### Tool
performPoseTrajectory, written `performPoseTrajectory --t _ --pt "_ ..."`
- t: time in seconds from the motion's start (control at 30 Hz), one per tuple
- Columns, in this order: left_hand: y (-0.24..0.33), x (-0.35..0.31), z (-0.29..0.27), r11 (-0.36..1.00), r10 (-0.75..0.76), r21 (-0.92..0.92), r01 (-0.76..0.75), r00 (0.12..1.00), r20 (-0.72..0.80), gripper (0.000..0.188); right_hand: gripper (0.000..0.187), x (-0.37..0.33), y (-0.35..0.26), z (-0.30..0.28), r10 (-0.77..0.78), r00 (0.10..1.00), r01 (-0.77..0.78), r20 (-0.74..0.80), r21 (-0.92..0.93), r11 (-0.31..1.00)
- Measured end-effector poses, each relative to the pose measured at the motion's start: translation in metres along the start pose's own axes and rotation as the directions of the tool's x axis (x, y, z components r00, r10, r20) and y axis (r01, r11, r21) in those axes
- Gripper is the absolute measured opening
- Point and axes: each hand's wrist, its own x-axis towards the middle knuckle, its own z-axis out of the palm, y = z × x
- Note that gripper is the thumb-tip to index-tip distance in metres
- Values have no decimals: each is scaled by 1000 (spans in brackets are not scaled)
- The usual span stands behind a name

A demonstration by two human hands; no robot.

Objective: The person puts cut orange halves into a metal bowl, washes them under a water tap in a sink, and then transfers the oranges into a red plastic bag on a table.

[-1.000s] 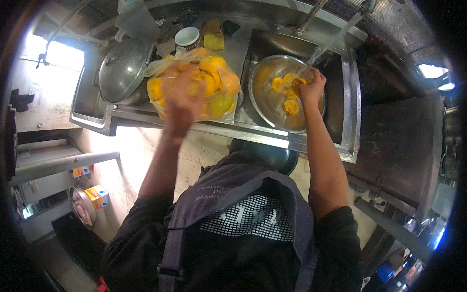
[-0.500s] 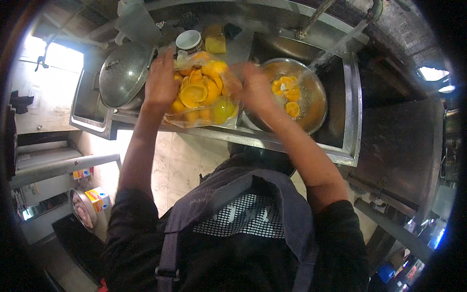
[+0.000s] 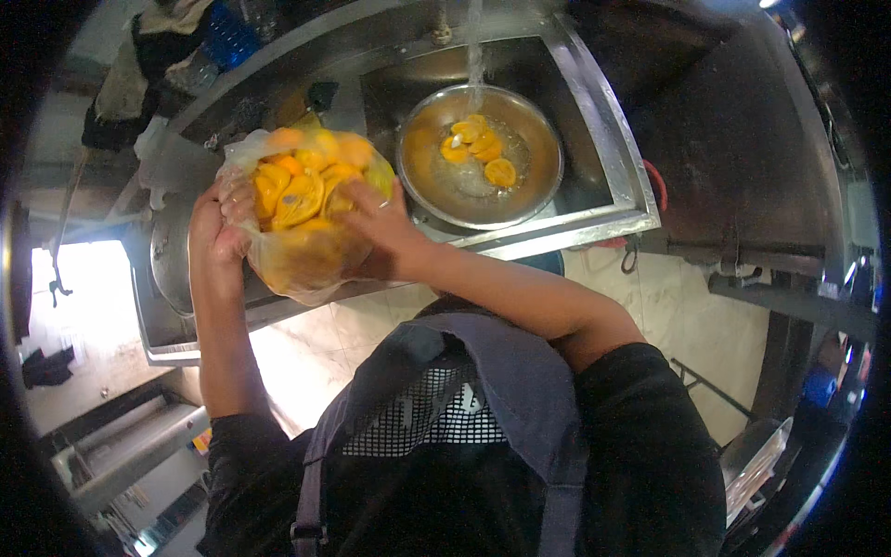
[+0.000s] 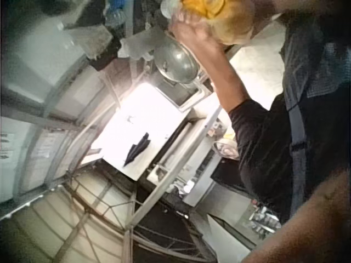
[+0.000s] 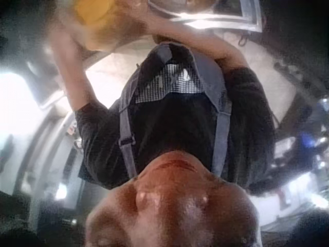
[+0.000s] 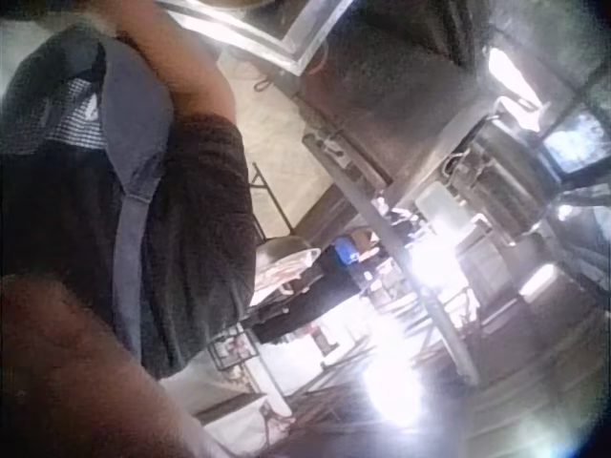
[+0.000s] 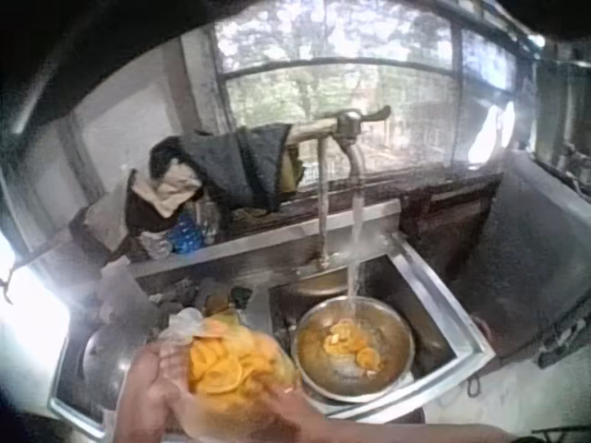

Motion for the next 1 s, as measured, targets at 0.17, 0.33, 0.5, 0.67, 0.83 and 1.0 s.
performPoseTrajectory --t 0.17,0.33,0.5,0.67,0.83,1.0 --pt "-70 23 63 992 86 40 -123 860 503 8 73 -5 48 -16 347 909 -40 230 878 -477" --pt "-154 66 145 922 353 12 -388 852 386 9 60 1 83 -27 328 924 169 195 562 -809" --pt "-205 136 171 629 608 510 -587 780 147 23 43 -31 76 10 489 753 125 441 633 -764" --pt "-243 186 148 319 685 742 -590 685 250 37 41 -49 112 37 427 650 124 628 467 -875" --pt "-247 219 136 -10 65 993 -118 991 119 35 46 -52 132 9 682 316 218 659 649 -729" --pt "-243 262 4 -134 77 901 -412 902 424 26 41 -68 173 -37 882 112 -289 458 864 -413"
